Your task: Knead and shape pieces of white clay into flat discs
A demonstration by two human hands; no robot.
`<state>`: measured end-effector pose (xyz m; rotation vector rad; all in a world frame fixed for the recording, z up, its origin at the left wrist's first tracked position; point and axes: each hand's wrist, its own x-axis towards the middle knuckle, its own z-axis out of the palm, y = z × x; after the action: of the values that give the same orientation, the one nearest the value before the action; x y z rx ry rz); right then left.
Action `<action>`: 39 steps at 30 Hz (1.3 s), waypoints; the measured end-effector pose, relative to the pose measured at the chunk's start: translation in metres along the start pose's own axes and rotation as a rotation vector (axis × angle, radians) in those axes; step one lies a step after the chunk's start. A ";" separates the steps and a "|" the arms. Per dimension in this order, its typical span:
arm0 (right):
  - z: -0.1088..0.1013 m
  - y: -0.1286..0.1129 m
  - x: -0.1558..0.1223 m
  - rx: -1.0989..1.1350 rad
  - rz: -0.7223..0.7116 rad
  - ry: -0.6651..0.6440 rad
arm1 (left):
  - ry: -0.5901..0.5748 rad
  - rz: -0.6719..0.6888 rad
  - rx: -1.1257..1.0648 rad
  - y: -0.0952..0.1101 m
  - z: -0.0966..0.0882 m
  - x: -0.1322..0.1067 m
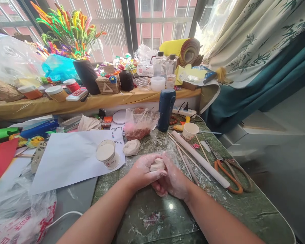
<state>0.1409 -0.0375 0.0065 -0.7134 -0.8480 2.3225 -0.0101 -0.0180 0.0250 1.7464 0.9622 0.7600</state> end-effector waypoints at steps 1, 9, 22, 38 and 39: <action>0.002 0.000 0.000 -0.002 -0.014 0.027 | -0.017 0.020 0.011 0.001 -0.001 0.001; 0.008 0.006 -0.002 0.064 -0.047 0.039 | -0.004 0.128 0.162 0.006 0.000 0.002; 0.008 -0.008 -0.006 -0.114 -0.246 0.252 | -0.068 0.072 -0.467 -0.012 0.005 0.001; 0.006 -0.003 0.004 0.025 -0.068 0.029 | 0.225 -0.265 -0.414 -0.002 0.016 -0.003; 0.005 -0.004 0.005 0.060 -0.069 0.016 | 0.279 -0.247 -0.410 -0.001 0.015 -0.002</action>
<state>0.1359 -0.0336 0.0116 -0.6666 -0.7806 2.2681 0.0007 -0.0257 0.0188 1.1643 1.0938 0.9757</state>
